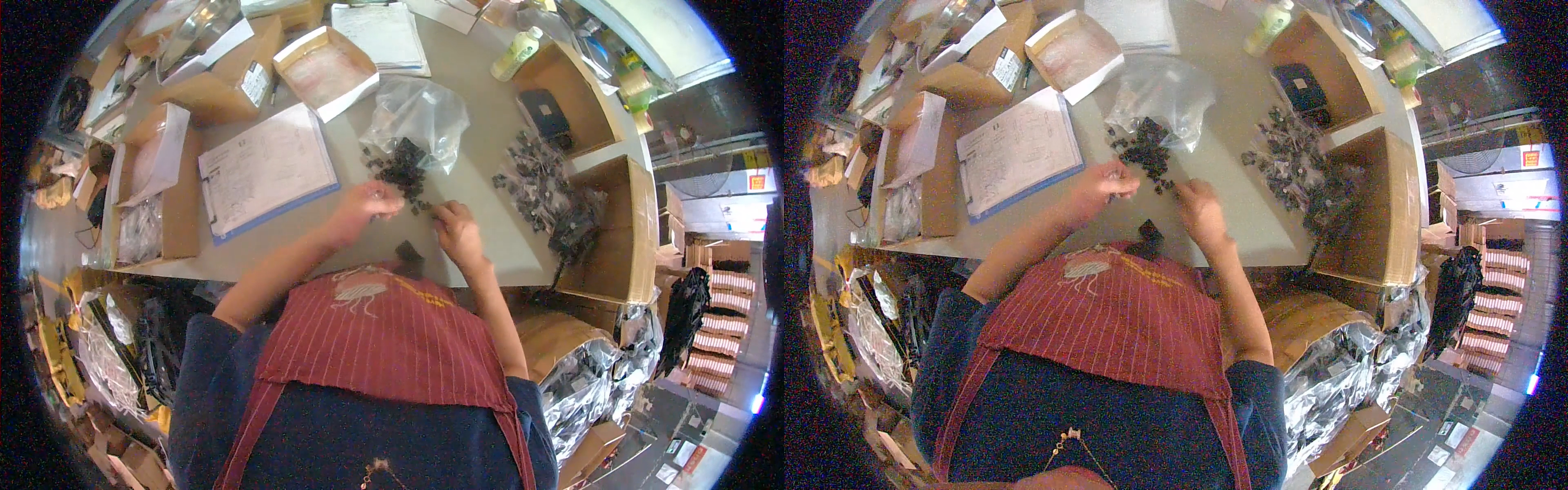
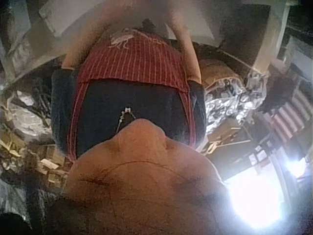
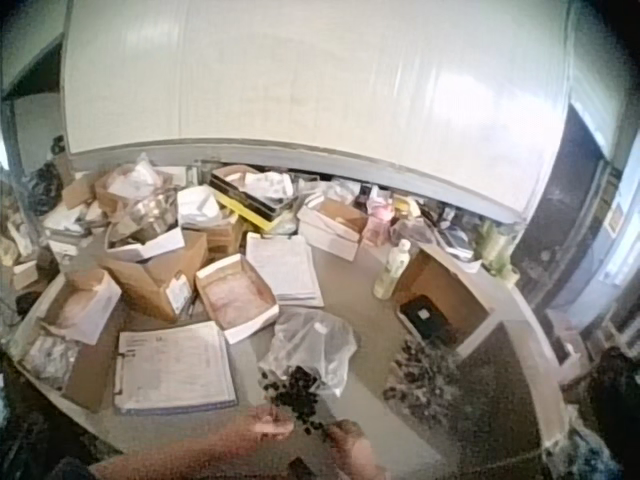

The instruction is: The person sorts small black hardware pieces from a large pile into small clear plastic bags by hand.

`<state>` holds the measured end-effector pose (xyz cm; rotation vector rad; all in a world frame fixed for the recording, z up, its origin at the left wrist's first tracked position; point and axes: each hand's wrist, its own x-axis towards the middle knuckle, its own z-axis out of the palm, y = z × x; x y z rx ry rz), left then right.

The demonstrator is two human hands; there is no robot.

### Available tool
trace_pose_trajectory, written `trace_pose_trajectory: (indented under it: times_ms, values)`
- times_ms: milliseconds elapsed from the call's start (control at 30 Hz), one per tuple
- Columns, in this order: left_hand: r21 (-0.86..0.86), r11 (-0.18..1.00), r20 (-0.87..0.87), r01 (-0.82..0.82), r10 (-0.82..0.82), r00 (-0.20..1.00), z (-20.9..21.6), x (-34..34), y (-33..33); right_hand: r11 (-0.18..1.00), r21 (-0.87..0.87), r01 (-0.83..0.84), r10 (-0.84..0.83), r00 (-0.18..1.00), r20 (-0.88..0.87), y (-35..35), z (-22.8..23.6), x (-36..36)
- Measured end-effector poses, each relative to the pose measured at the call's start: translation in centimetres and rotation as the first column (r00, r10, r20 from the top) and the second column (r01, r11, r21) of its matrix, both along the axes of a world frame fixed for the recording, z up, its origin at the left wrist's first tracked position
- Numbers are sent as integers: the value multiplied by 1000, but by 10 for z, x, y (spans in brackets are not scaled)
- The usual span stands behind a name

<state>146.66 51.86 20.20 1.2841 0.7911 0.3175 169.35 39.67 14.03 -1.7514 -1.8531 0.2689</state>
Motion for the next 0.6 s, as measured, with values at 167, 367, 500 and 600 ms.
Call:
trace_pose_trajectory:
  times_ms: [167,367,500,600]
  values:
    - [300,953,-105,36,-5,994,-51,0,-17,1000,-24,-12,9,989,-145,0,12,-10]
    - [459,866,-237,197,-94,967,-60,7,-24,991,63,-118,134,881,-454,9,67,-44]
    - [531,845,-6,66,-75,997,-68,9,-30,960,155,-232,275,885,-377,14,72,-51]
    - [446,894,44,47,-75,996,-75,8,-27,998,62,21,6,912,-409,15,56,-33]
